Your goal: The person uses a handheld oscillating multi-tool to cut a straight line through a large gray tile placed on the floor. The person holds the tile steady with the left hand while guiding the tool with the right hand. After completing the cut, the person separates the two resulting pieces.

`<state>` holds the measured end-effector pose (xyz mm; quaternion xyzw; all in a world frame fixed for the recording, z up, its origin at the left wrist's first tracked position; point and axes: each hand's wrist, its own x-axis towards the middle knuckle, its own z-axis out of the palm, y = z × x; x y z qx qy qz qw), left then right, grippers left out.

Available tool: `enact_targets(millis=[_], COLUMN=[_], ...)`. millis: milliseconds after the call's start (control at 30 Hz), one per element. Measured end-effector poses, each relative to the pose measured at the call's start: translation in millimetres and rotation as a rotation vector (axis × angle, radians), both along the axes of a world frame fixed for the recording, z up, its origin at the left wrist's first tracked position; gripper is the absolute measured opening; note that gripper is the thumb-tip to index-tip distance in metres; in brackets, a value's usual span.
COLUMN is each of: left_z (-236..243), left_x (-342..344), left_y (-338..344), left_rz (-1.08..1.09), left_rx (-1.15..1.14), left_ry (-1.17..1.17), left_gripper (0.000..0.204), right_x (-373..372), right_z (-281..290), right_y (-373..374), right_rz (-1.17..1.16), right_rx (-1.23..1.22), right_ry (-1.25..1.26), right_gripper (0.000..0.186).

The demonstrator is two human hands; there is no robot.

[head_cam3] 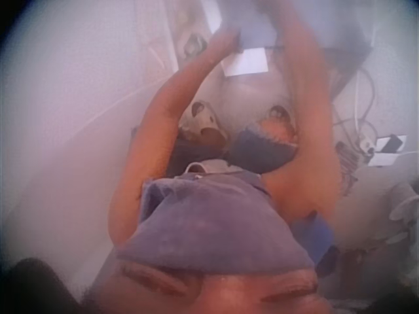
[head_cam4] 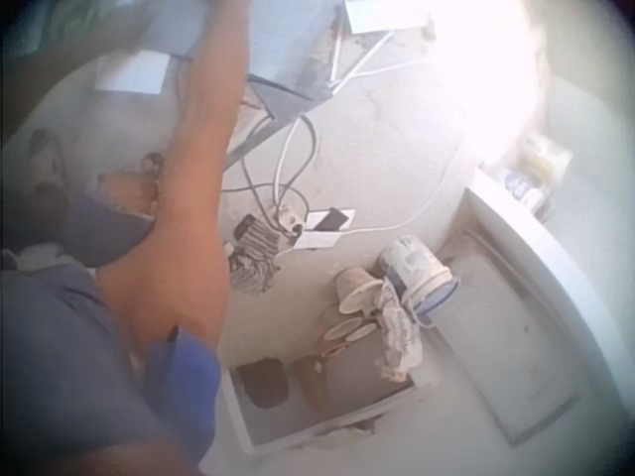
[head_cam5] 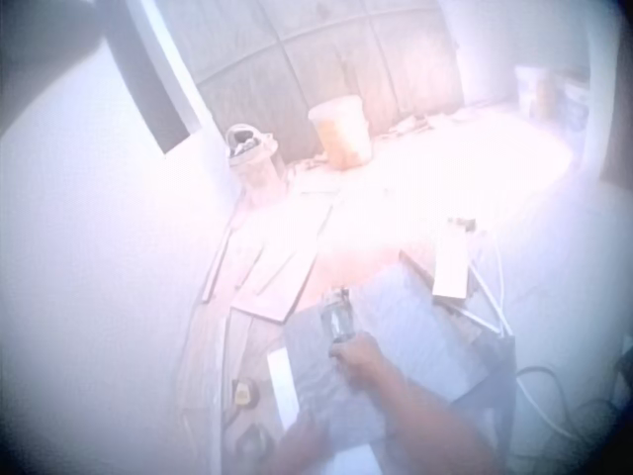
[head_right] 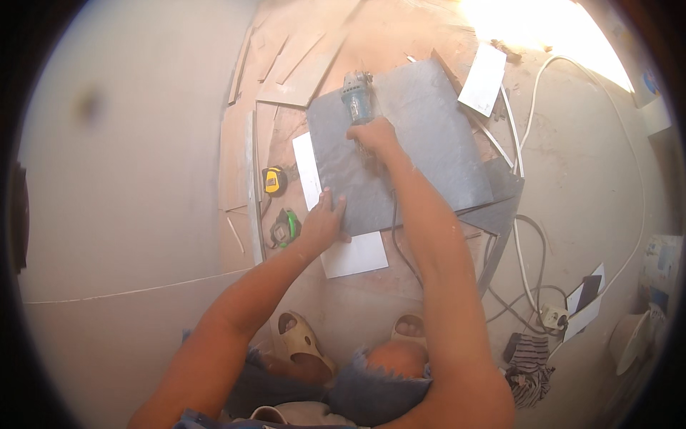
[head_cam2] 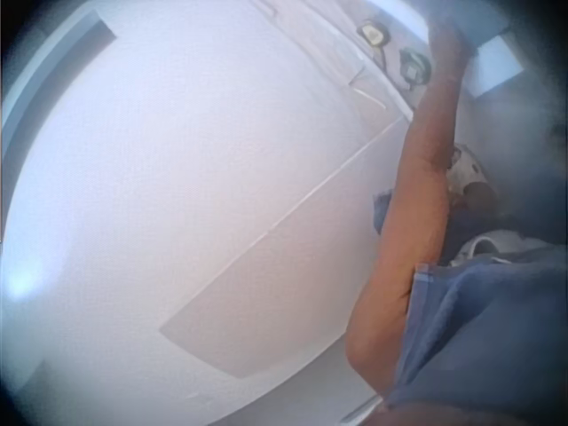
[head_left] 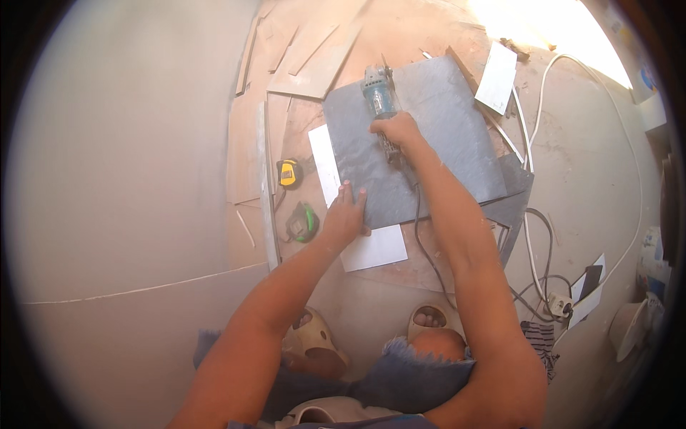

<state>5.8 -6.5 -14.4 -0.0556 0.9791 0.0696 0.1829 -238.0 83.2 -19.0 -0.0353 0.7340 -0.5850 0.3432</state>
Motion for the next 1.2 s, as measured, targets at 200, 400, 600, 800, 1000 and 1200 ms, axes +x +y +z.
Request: enact_targets(millis=[200,400,600,800,1000,1200], left_z=[1,3,7,5,5,5], left_x=[-1,-3,-4,-6,-6,-6], left_y=[2,4,4,5,5,5], left_rz=[0.015,0.013,0.028,0.022,0.023,0.019], left_rx=[0.000,0.003,0.006,-0.005,-0.010,-0.028], left_ry=[0.008,-0.001,-0.028,-0.040,-0.043,-0.049], left_gripper=[0.105,0.106,0.106,0.105,0.108,0.107], right_x=[-14,-31,-38,-39,-30,-22], right_z=[2,-17,-14,-12,-5,-1], right_y=[-12,-22,-29,-28,-24,-16], right_rz=[-0.004,0.002,0.032,0.018,-0.027,0.017], right_rx=[0.024,0.014,0.045,0.020,-0.041,0.029], right_ry=[0.012,-0.014,-0.019,-0.052,-0.061,-0.072], right_gripper=[0.050,0.052,0.053,0.046,0.033,0.047])
